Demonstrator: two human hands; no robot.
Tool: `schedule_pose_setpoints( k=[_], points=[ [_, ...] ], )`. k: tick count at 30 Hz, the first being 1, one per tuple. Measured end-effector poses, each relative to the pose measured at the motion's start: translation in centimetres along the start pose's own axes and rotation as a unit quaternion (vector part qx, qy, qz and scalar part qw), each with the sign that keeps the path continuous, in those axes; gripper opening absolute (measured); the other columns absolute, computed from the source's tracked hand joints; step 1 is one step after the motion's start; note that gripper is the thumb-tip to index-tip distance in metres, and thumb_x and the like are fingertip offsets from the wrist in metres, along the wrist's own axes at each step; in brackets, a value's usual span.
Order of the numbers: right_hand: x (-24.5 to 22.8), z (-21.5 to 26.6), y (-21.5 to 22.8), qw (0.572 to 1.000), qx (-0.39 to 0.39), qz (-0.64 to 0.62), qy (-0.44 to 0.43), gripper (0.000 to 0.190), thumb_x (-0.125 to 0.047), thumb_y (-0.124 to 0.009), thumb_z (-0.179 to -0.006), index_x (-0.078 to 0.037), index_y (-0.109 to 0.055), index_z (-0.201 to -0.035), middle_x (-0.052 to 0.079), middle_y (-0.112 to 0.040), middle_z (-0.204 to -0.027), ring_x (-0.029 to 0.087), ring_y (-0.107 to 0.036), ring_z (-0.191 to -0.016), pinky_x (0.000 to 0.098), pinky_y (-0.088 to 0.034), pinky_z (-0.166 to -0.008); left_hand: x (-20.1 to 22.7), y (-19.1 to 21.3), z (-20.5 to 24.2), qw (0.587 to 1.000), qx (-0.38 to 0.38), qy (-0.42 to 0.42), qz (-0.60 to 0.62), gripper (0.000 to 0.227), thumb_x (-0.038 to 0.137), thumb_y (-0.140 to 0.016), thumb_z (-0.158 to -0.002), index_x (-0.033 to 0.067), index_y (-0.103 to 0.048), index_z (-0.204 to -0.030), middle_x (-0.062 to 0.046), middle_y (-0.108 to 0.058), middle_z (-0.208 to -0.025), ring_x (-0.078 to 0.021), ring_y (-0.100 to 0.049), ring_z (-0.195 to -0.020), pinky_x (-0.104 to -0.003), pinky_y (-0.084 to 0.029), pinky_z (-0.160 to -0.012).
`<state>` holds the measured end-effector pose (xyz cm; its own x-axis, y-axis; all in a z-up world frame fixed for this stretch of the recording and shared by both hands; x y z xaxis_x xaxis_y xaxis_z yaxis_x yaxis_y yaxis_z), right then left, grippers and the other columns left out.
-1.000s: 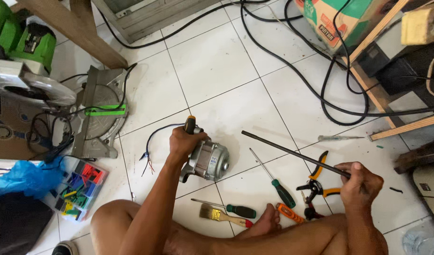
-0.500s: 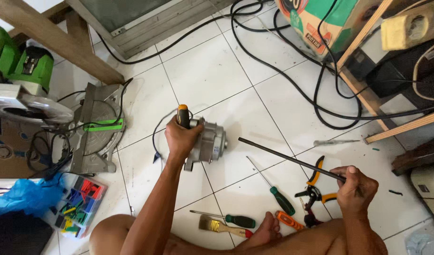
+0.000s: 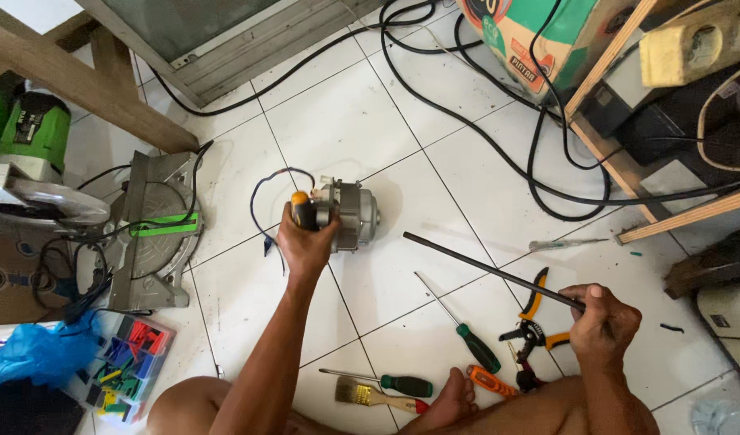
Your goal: The person sits on the floor and uses a screwdriver and a metal rod to work on a small electric motor. They repeatedly insert the screwdriver into the motor housing and rotate the rod, appearing to adjust or test internal components.
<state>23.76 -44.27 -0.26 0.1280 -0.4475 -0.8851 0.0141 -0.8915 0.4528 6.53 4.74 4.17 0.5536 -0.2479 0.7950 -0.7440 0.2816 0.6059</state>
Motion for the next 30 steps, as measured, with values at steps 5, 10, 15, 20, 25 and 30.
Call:
schedule_pose_setpoints(
  k=[5,10,15,20,25,30],
  points=[
    [-0.5,0.2,-0.2,1.000,0.003,-0.005,0.000,0.070,-0.049,-0.040,-0.114,0.003,-0.075,-0.084,0.015,-0.065,-0.069,0.024,-0.062,-0.066,0.0318,-0.048,-0.055,-1.6,1.5,1.7,0.998,-0.009,0.045,0.035,0.038,0.034,-0.083,-0.071,0.0161,-0.057,-0.091,0.003,-0.061,-0.075,-0.0148,-0.050,-0.068,-0.033,-0.048,-0.068],
    [0.1,0.3,-0.3,1.000,-0.009,0.014,0.006,0.076,-0.056,-0.035,-0.113,0.003,-0.074,-0.085,0.015,-0.069,-0.075,0.026,-0.065,-0.071,0.0348,-0.051,-0.057,-3.6,2.0,1.8,0.999,0.013,0.035,0.021,0.045,0.039,-0.085,-0.068,0.0147,-0.062,-0.098,0.001,-0.067,-0.080,-0.0182,-0.057,-0.072,-0.036,-0.051,-0.073],
    [-0.5,0.7,0.2,0.999,0.000,0.005,0.046,0.070,-0.048,-0.039,-0.117,0.003,-0.073,-0.083,0.014,-0.067,-0.074,0.025,-0.064,-0.070,0.0345,-0.050,-0.056,-2.6,2.7,2.6,0.998,-0.019,0.061,0.030,0.045,0.038,-0.084,-0.071,0.0127,-0.059,-0.097,0.000,-0.065,-0.081,-0.0181,-0.057,-0.075,-0.036,-0.050,-0.071],
    [-1.4,0.5,0.1,0.996,-0.010,0.057,0.071,0.070,-0.043,-0.034,-0.117,0.001,-0.075,-0.083,0.014,-0.072,-0.081,0.029,-0.068,-0.071,0.0366,-0.052,-0.054,-1.5,3.7,2.9,0.997,-0.038,0.060,0.009,0.049,0.044,-0.089,-0.067,0.0147,-0.059,-0.092,0.004,-0.054,-0.073,-0.0150,-0.045,-0.069,-0.034,-0.042,-0.064],
    [-0.9,0.3,0.0,0.992,-0.013,0.063,0.112,0.067,-0.036,-0.034,-0.117,0.001,-0.076,-0.082,0.014,-0.071,-0.079,0.027,-0.064,-0.064,0.0354,-0.049,-0.056,-0.9,4.4,2.5,0.999,-0.025,0.003,-0.032,0.047,0.043,-0.089,-0.068,0.0155,-0.054,-0.084,0.004,-0.051,-0.071,-0.0154,-0.041,-0.065,-0.034,-0.038,-0.063],
    [-2.2,0.3,0.0,0.992,-0.019,0.055,0.115,0.071,-0.041,-0.033,-0.115,0.003,-0.076,-0.079,0.016,-0.071,-0.079,0.026,-0.062,-0.060,0.0331,-0.045,-0.053,2.3,4.5,0.5,0.990,0.020,-0.040,-0.133,0.043,0.048,-0.078,-0.078,0.0163,-0.050,-0.080,0.001,-0.059,-0.072,-0.0242,-0.052,-0.063,-0.044,-0.041,-0.063]
  ],
)
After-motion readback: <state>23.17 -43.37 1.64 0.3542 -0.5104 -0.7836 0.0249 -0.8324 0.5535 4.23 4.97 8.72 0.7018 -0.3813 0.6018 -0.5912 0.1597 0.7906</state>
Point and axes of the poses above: each hand's wrist, its own z-axis away from the middle knuckle, its own y-axis out of the back of the hand, x = y × z, the point moved 9 cm from there along -z, towards the middle knuckle
